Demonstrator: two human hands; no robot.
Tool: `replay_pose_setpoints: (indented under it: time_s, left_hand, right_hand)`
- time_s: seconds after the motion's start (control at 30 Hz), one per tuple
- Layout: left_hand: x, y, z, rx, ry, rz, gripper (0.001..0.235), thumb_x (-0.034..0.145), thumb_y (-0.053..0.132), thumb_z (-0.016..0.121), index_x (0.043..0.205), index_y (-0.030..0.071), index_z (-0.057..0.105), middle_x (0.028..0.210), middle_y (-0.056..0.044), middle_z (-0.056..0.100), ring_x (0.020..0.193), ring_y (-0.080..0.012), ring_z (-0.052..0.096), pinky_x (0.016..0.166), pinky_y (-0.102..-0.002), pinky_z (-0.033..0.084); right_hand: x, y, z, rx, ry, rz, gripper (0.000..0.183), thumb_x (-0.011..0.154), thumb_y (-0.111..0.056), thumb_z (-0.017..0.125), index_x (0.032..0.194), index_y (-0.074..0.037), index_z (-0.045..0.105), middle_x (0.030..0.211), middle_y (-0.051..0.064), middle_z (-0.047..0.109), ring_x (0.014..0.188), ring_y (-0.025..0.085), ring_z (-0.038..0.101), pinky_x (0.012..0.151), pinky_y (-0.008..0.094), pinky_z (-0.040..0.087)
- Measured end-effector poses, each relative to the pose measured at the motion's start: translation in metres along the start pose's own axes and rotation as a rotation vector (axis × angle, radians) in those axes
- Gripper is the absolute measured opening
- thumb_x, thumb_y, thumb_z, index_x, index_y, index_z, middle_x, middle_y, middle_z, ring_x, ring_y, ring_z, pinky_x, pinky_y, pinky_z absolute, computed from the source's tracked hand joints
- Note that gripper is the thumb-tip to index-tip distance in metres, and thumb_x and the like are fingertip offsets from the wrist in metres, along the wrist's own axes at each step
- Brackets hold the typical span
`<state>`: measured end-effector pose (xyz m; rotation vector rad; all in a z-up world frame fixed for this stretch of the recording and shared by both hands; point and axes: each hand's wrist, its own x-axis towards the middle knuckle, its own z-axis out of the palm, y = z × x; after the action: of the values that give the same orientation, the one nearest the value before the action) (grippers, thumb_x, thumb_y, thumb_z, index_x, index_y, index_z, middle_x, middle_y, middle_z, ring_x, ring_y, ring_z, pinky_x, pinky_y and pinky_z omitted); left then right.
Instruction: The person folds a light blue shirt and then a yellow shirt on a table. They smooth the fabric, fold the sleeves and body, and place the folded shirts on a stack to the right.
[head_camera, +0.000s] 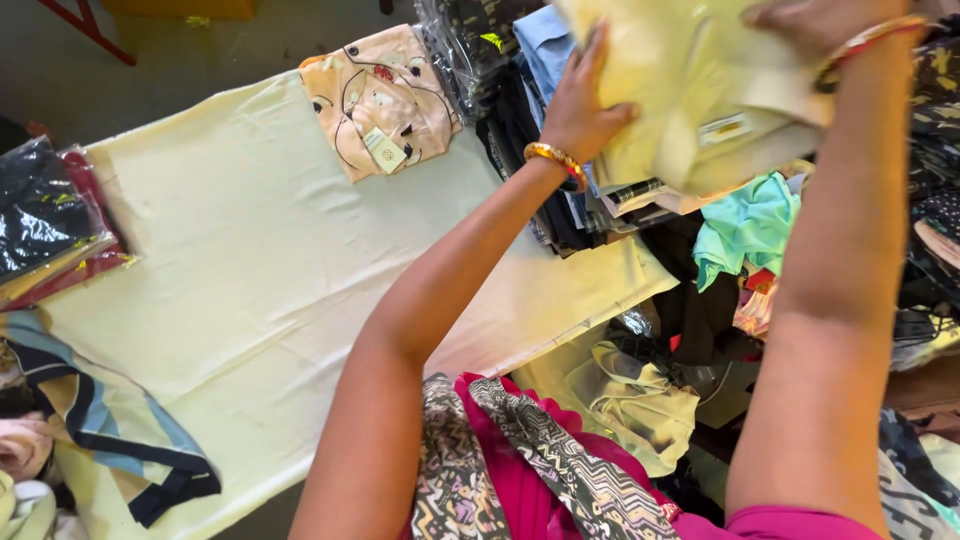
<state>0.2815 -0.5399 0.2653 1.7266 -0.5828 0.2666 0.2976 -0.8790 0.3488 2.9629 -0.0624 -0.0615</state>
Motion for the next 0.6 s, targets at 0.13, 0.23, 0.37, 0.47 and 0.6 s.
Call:
replay_pose_setpoints:
  time_s: [0.13,0.23,0.37,0.47,0.6]
  left_hand:
    - [-0.013,-0.067,0.025,0.213,-0.095,-0.332,0.109,0.073,0.038,0.089,0.157,0.002,0.028,0.160,-0.017,0.036,0.150,-0.0366,0.033,0.120,-0.038,0.033]
    - [-0.018,-0.057,0.016,0.179,-0.070,-0.311,0.108,0.073,0.039,0.089,0.156,0.001,0.030,0.159,-0.020,0.039,0.147,-0.0362,0.040,0.120,-0.037,0.035]
    - [-0.011,-0.014,0.006,-0.038,-0.059,-0.364,0.112,0.069,0.038,0.086,0.157,0.001,0.027,0.154,-0.022,0.044,0.138,-0.0319,0.053,0.115,-0.034,0.042]
    - [-0.020,-0.014,0.012,-0.065,-0.056,-0.263,0.110,0.073,0.036,0.088,0.159,0.004,0.028,0.155,-0.022,0.045,0.139,-0.0342,0.054,0.118,-0.037,0.041]
    - [-0.023,-0.005,-0.004,0.282,-0.214,-0.375,0.107,0.076,0.048,0.090,0.158,0.014,0.031,0.154,-0.031,0.030,0.144,-0.0391,0.035,0.113,-0.044,0.037]
  right_hand:
    - [0.009,-0.024,0.022,0.154,0.085,-0.061,0.059,0.092,-0.037,0.080,0.138,-0.004,0.065,0.115,0.026,0.073,0.096,0.038,0.070,0.084,0.045,0.054]
    - [0.007,-0.019,0.045,0.508,0.271,-0.126,0.082,0.079,-0.023,0.094,0.150,-0.003,0.058,0.117,0.025,0.070,0.097,0.036,0.068,0.084,0.043,0.053]
    - [0.021,0.020,0.072,0.782,0.278,-0.097,0.049,0.087,-0.018,0.083,0.127,0.002,0.063,0.117,0.016,0.075,0.106,0.024,0.073,0.091,0.038,0.057]
    - [0.022,0.036,0.075,0.857,0.301,-0.097,0.042,0.093,-0.024,0.080,0.124,0.001,0.066,0.125,0.012,0.077,0.107,0.025,0.075,0.097,0.040,0.059]
    - [0.000,0.003,0.024,0.390,0.237,-0.007,0.048,0.089,-0.032,0.089,0.111,0.006,0.071,0.108,0.027,0.071,0.093,0.043,0.070,0.082,0.051,0.055]
